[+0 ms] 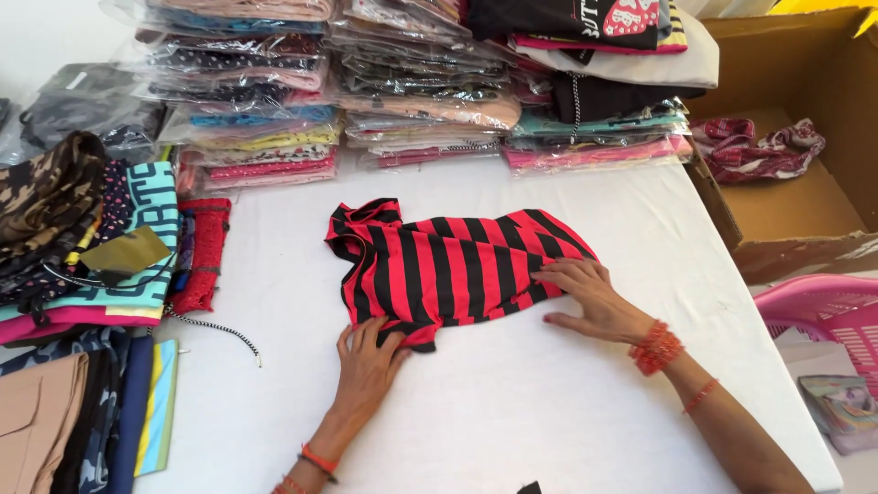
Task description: The person folds a pair of black pants, then a pair of beige pants, and finally a red and black striped top on a white table. Each item is smoothed, folded into a compact rectangle, and placed on a stack to the left.
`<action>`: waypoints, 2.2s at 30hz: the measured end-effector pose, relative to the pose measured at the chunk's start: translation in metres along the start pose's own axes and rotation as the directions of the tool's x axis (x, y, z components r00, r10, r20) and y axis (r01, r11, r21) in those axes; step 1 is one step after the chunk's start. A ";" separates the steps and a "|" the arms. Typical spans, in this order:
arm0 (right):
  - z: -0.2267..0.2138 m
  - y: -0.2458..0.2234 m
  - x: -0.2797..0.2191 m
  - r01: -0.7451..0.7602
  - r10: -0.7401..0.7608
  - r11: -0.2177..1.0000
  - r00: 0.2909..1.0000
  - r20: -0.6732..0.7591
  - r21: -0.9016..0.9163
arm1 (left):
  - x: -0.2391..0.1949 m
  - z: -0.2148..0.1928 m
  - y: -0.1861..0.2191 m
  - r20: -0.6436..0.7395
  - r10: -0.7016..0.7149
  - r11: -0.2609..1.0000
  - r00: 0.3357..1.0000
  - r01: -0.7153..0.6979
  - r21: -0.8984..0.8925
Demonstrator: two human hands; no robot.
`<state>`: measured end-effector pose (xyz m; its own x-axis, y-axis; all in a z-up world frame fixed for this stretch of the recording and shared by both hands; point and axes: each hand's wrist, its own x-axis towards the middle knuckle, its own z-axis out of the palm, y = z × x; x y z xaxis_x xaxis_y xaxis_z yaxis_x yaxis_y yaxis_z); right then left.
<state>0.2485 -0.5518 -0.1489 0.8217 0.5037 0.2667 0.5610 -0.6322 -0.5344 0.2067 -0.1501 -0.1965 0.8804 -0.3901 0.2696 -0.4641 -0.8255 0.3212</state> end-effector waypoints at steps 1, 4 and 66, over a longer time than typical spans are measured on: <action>0.006 0.005 0.002 -0.066 0.070 0.996 0.995 0.071 -0.064 | 0.003 0.003 -0.004 -0.048 0.038 0.998 0.998 -0.036 0.055; 0.013 0.023 0.005 -0.150 0.185 0.964 0.971 0.148 -0.218 | 0.020 0.020 -0.035 -0.106 0.036 0.997 0.994 -0.028 0.073; -0.054 0.012 -0.092 -0.288 0.201 0.956 0.785 0.586 0.058 | 0.008 -0.085 -0.020 0.856 0.221 0.861 0.468 0.319 -0.396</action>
<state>0.1847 -0.6371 -0.1367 0.6985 0.6134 -0.3684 0.2936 -0.7152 -0.6342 0.2147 -0.1024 -0.1232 0.3924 -0.7138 -0.5800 -0.1576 -0.6735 0.7222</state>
